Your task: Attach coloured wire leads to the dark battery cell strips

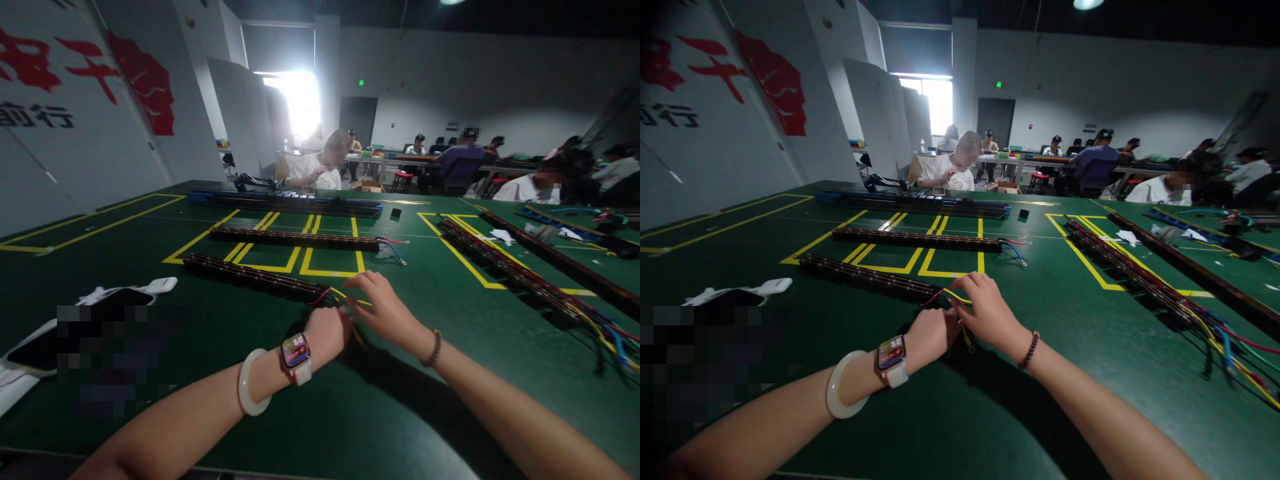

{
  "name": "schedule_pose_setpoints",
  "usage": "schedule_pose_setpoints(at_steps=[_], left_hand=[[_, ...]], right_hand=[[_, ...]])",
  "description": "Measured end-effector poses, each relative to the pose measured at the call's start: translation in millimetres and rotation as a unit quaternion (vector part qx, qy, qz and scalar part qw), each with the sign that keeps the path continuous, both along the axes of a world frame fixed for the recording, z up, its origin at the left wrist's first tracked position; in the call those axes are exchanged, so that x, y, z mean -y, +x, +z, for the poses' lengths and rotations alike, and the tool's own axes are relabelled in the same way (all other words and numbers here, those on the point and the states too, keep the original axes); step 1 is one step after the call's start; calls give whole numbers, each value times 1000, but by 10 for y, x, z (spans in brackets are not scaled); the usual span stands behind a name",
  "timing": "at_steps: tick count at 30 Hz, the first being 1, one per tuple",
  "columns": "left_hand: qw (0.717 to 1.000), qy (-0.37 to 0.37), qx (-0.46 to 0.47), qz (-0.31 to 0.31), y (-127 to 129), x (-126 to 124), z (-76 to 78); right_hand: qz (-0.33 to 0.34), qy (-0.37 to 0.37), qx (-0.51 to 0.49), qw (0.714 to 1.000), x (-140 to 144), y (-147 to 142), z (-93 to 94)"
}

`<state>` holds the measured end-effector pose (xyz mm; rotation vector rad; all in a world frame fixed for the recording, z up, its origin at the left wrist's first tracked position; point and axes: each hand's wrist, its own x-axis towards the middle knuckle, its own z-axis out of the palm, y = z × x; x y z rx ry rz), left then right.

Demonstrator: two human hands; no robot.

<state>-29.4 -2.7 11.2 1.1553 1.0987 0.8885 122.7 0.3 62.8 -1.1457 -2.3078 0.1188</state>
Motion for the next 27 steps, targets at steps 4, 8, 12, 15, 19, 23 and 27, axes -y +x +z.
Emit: schedule_pose_setpoints(at_steps=[4,8,12,15,19,23,27], left_hand=[[985,81,-148,-34,-9,-51,79],[970,-11,-184,-159,-71,-153,76],[975,-68,-108,-180,-94,-228,27],[982,-84,-44,-161,-86,-213,61],[986,-102,20,-133,-41,-150,182],[981,-140,67,-119,-6,-117,237],[976,-155,103,-110,3,-138,173]], right_hand=[[-54,-99,44,993,-340,238,-235],[-39,-186,34,981,-489,302,-434],[-32,-225,6,974,-518,251,-496],[-11,-271,-12,962,-513,225,-506],[-8,-328,-49,944,-473,205,-495],[-29,-332,-57,941,-428,183,-451],[-31,-353,-70,932,-429,178,-434]])
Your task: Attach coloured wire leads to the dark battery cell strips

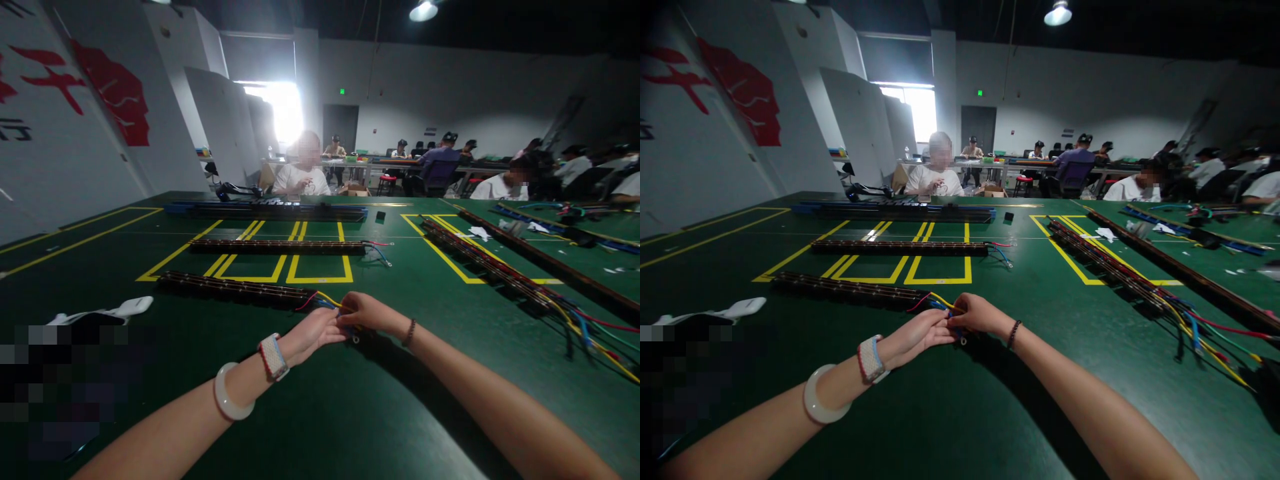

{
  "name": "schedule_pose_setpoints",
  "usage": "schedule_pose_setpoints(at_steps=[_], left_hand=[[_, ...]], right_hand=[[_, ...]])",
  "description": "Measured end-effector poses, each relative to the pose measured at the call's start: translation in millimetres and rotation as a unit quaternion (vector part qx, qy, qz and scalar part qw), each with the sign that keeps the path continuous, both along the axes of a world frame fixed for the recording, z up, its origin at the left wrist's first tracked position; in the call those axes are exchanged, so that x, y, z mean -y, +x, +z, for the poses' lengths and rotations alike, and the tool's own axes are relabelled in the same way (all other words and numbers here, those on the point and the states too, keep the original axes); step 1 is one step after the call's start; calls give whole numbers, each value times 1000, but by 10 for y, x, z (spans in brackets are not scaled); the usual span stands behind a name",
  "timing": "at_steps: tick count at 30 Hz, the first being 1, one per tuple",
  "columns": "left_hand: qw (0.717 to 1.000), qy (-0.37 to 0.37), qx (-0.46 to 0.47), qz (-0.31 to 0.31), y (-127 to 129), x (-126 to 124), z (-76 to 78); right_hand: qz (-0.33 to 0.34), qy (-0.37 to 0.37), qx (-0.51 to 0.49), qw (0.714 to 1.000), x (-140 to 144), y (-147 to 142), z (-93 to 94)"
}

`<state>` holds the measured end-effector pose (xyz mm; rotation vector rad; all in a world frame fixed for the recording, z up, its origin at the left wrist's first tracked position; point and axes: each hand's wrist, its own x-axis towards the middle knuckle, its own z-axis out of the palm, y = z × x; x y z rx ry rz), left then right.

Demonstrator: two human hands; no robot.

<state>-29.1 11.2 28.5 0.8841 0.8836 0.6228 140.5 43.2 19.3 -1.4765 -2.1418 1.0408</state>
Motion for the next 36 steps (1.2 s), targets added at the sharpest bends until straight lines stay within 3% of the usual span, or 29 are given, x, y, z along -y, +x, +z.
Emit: schedule_pose_setpoints(at_steps=[8,15,22,28,36], left_hand=[[1000,6,20,17,-25,-83,-201],[1000,12,2,27,-14,-71,-186],[998,47,5,47,-24,-63,-247],[994,56,35,86,9,-34,-242],[990,85,75,85,37,18,-320]], right_hand=[[1,-52,-69,996,-18,11,-25],[-6,-63,-116,991,37,-21,-64],[-35,-11,-50,998,40,-44,-57],[-56,-68,-67,994,106,-65,89],[-69,49,78,993,164,-83,121]])
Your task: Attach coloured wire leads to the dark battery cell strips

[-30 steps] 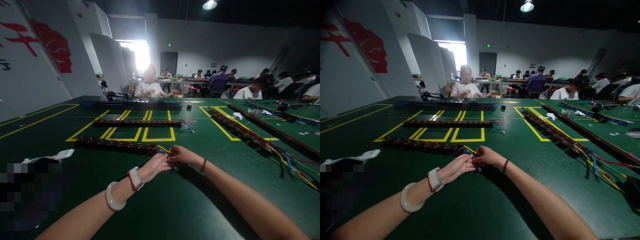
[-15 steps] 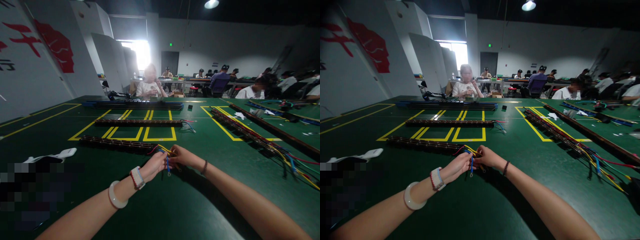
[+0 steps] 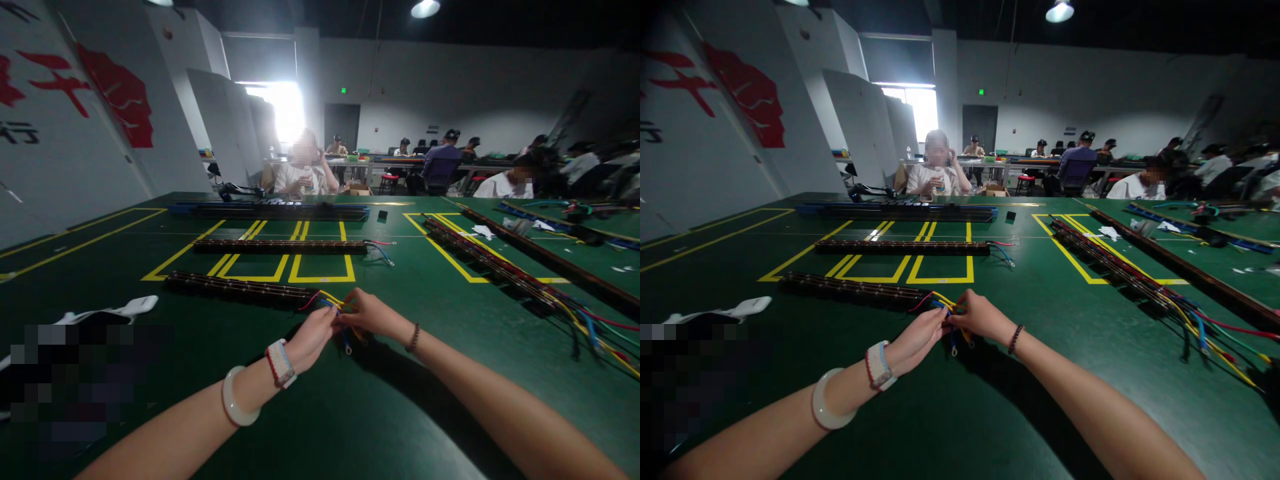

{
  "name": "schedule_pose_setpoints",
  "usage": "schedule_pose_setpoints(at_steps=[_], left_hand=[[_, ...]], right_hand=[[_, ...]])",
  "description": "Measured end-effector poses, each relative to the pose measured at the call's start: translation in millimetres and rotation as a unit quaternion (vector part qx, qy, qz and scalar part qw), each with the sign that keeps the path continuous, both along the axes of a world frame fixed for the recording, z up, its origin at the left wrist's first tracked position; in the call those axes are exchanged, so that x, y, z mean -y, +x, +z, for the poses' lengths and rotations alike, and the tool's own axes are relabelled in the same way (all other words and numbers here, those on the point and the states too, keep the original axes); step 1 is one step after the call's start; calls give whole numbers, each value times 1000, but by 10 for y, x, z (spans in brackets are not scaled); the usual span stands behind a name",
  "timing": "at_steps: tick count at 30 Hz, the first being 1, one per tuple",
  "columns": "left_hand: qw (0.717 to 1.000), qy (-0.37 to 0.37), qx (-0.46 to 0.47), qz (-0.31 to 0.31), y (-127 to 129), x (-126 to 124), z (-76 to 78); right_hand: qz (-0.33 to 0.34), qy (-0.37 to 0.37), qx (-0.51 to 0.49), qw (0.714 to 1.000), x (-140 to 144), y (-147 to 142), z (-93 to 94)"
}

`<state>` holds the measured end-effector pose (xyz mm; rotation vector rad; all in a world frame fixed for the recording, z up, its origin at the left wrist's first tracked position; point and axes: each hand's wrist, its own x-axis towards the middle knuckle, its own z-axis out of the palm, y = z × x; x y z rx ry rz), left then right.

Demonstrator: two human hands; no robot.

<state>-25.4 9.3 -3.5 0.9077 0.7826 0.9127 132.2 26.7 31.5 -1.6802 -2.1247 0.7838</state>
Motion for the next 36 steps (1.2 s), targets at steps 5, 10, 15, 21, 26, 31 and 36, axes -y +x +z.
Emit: schedule_pose_setpoints(at_steps=[5,10,15,21,26,31,36], left_hand=[[1000,-14,18,-11,11,19,6],[999,4,41,-15,45,29,18],[996,-21,78,-25,53,13,27],[994,-63,86,-9,58,-50,36],[993,-96,67,11,74,-64,11],[992,-98,85,2,75,-84,-3],[992,-82,92,-16,39,-88,-21]], right_hand=[[29,68,98,992,97,-49,73],[16,118,216,969,187,-125,104],[42,152,284,946,264,-197,106],[83,201,298,929,375,-277,36],[112,236,297,918,454,-331,11],[105,238,267,928,438,-226,265],[82,213,255,940,397,-93,450]])
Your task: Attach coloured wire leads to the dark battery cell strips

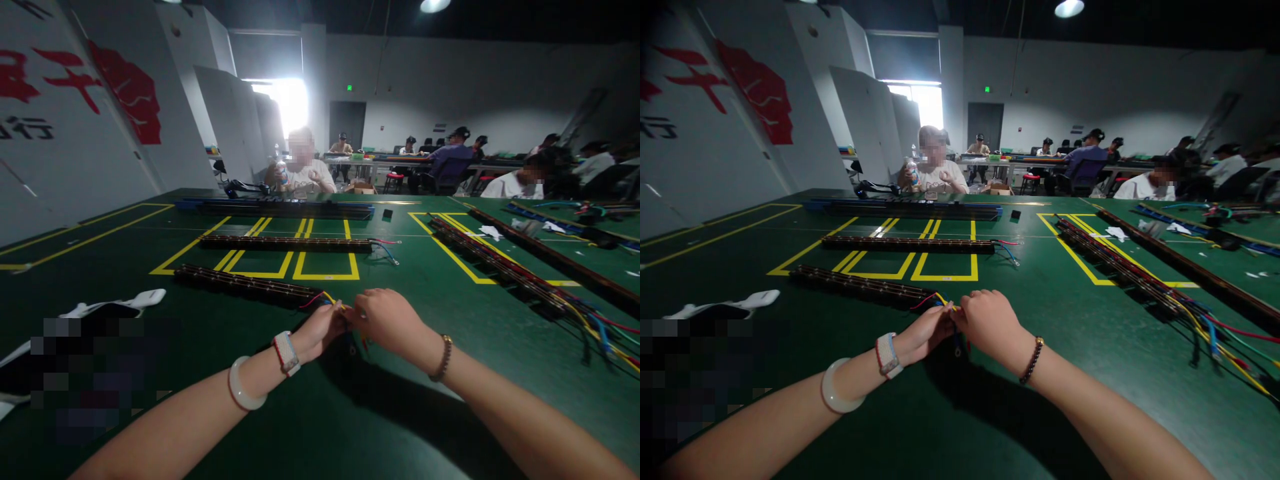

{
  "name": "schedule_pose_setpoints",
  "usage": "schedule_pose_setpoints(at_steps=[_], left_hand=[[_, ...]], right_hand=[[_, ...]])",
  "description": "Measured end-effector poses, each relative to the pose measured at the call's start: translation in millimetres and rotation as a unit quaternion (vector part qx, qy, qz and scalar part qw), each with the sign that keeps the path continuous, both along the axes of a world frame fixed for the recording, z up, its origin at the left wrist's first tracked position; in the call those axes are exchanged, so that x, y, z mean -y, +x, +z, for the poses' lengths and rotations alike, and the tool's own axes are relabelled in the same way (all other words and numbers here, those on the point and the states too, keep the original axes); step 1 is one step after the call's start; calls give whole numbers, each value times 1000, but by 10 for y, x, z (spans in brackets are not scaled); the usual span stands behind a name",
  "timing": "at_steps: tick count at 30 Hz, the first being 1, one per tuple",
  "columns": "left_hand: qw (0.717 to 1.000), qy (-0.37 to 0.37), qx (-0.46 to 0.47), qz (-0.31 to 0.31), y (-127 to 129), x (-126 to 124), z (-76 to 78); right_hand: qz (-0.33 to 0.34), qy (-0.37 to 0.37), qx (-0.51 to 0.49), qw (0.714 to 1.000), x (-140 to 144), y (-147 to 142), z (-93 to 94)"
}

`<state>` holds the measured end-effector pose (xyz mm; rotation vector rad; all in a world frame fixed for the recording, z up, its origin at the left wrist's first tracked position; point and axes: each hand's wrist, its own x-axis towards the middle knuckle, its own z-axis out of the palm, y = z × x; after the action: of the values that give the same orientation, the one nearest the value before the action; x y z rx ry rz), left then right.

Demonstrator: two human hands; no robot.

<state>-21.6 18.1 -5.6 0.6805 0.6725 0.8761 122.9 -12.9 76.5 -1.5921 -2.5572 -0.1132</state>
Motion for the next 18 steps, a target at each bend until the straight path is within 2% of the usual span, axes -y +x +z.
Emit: schedule_pose_setpoints(at_steps=[8,14,18], left_hand=[[998,15,-56,9,-3,64,64],[998,22,-64,2,15,76,107],[993,18,-119,-3,3,39,85]], right_hand=[[-17,-71,43,996,-24,-4,-145],[-67,2,59,996,-239,186,-81],[-102,27,49,993,-467,300,-225]])
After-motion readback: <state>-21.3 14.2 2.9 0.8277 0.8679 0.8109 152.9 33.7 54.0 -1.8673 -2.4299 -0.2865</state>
